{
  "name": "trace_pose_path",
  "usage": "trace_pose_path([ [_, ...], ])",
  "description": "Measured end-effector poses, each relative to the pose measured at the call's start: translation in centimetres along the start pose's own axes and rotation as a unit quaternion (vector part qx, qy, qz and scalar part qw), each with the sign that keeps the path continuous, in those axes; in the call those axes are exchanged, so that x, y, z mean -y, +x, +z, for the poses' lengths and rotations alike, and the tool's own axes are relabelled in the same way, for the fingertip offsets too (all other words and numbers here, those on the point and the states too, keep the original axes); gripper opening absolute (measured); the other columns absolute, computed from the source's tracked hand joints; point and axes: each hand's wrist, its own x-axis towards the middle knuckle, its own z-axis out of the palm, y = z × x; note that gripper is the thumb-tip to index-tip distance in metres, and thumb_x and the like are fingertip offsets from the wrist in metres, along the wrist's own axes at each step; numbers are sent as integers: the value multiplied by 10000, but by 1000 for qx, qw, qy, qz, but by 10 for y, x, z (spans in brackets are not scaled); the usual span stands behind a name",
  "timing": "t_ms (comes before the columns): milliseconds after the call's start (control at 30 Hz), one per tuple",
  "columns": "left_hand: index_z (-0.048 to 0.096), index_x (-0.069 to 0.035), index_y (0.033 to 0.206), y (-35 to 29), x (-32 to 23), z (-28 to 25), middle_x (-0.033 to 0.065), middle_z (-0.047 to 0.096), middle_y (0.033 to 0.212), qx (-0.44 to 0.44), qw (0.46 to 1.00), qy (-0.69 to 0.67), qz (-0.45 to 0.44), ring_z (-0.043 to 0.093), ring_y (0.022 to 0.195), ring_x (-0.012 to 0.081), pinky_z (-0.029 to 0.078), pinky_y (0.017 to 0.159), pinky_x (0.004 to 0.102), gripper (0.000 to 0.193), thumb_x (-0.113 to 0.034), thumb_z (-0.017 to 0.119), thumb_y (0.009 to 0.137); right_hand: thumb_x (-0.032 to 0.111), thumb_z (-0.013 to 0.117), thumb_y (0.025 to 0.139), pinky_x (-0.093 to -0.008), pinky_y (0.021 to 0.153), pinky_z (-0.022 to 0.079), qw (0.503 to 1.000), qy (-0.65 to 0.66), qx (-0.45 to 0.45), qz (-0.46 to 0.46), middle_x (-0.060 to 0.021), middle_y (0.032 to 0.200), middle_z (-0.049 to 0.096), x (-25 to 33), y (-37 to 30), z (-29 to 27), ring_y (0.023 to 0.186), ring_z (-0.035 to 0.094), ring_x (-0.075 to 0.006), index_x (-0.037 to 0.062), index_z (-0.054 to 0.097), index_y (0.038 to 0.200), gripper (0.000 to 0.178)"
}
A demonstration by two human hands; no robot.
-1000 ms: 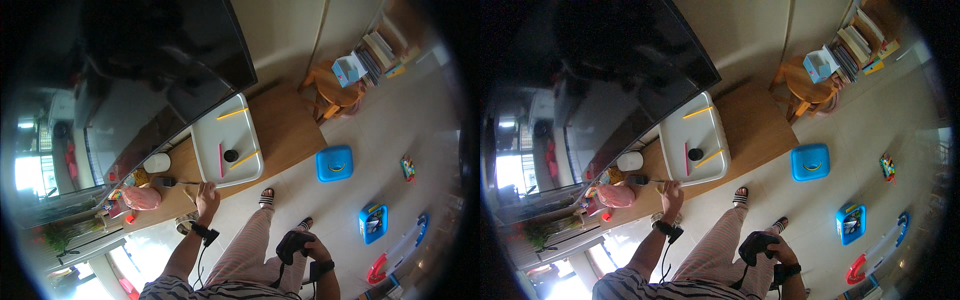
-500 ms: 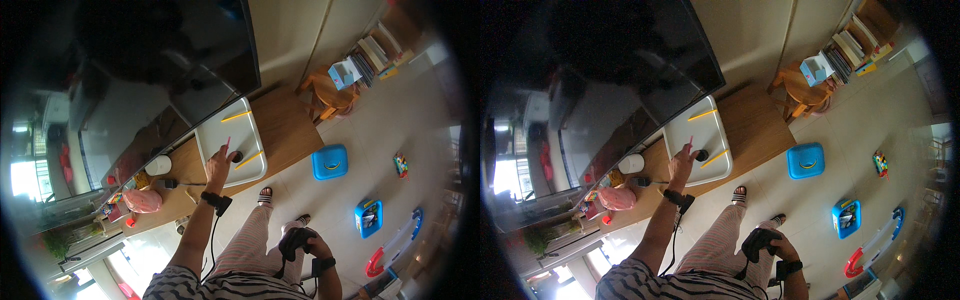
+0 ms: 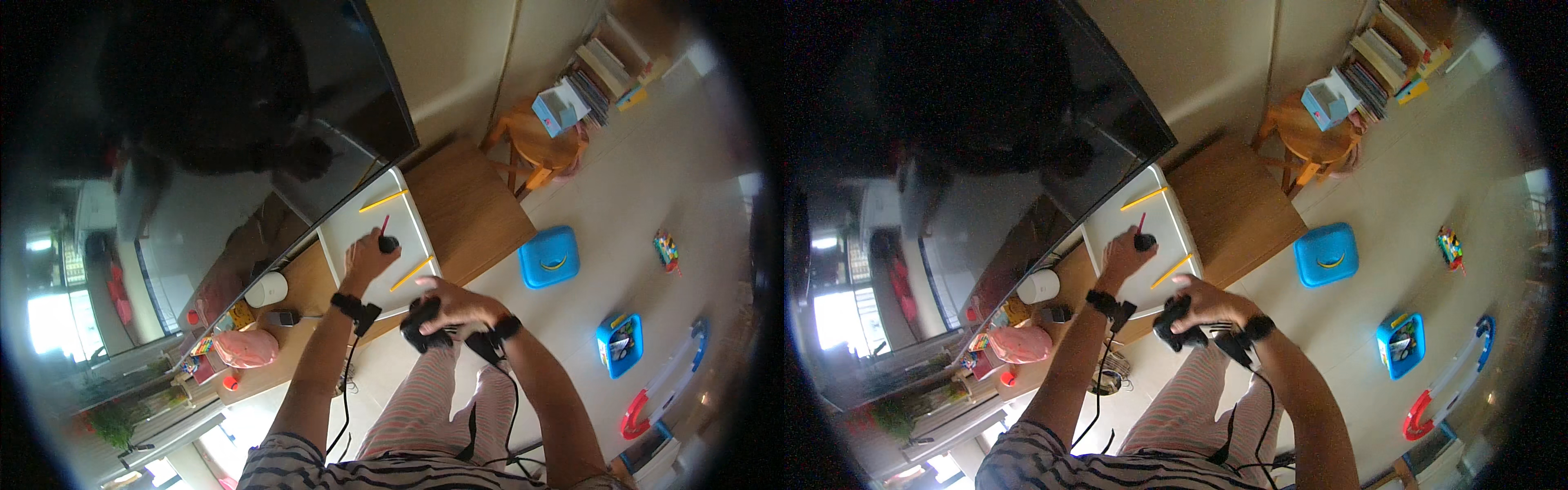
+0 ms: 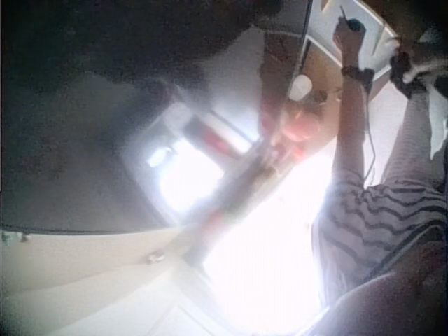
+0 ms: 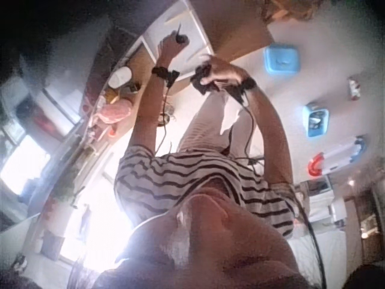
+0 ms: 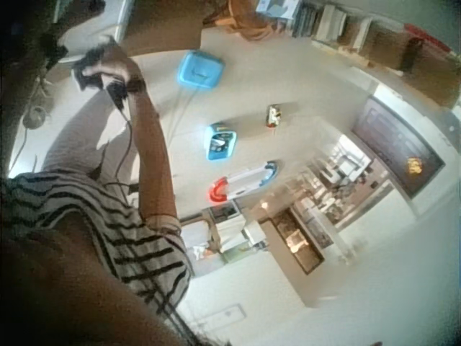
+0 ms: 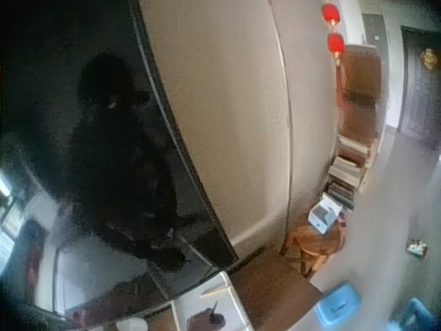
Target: The person sits on the floor and uses a screwdriver to remove screws from a game controller, then opens the casing. They later stand, open a drawer, and place items inside before closing it. The person then walks to a fish tank, opens its lid, and places the controller inside.
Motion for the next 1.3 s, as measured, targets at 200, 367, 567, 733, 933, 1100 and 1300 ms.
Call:
trace_pose_path([
  [200, 572, -34, 1174, 75, 8, -9, 163, 392, 1336, 111, 989, 10, 98, 565, 1104, 363, 488, 907, 456, 611, -408, 763, 731, 303, 832, 574, -355, 781, 530, 972, -204, 27, 115, -155, 1240, 586, 16, 78, -21, 1009, 622, -256, -40, 687, 993, 561],
  [367, 515, -94, 1305, 88, 14, 13, 150, 525, 1150, 52, 976, -31, 208, 553, 1067, 355, 492, 880, 435, 695, -353, 777, 715, 288, 822, 600, -405, 687, 533, 994, -7, 5, 112, -128, 852, 714, 1, 77, -26, 737, 673, -269, 26, 732, 899, 408],
  [567, 546, 45, 1008, 79, 37, 30, 196, 543, 1004, 34, 993, -46, 108, 569, 914, 384, 489, 805, 451, 526, -317, 795, 718, 240, 829, 606, -399, 674, 537, 998, 17, -7, 58, -138, 852, 709, -9, 78, -24, 749, 674, -282, -6, 710, 955, 444],
  [733, 549, 23, 1119, 42, 47, 1, 63, 608, 918, 94, 939, -287, -165, 563, 800, 211, 484, 740, 330, 542, -391, 727, 818, 310, 865, 601, -342, 677, 515, 997, 78, -13, -4, -99, 856, 694, -11, 57, -27, 765, 642, -229, -1, 673, 992, 535],
  [933, 577, -91, 1204, -47, -28, -38, 15, 616, 1011, 136, 776, -575, -221, 576, 916, 140, 469, 758, 306, 391, -346, 613, 910, 292, 805, 729, -292, 884, 458, 959, 255, -35, -121, -50, 1059, 650, -77, -87, -31, 955, 575, -146, -9, 586, 1208, 606],
  [1100, 622, -26, 1116, -86, -160, 40, 34, 628, 868, 422, 684, -574, -156, 595, 673, 122, 499, 576, 259, 430, -400, 604, 905, 148, 767, 771, -318, 949, 478, 803, 511, -300, -70, -89, 1090, 659, -202, -272, -22, 997, 623, -182, -42, 589, 1178, 483],
  [1300, 627, -33, 1035, -120, -360, 187, 36, 616, 800, 613, 655, -420, -138, 536, 610, 103, 398, 517, 218, 401, -412, 588, 908, 149, 759, 791, -313, 833, 528, 577, 573, -579, -63, -88, 1022, 662, -359, -477, 15, 910, 640, -184, -41, 594, 1150, 439],
])
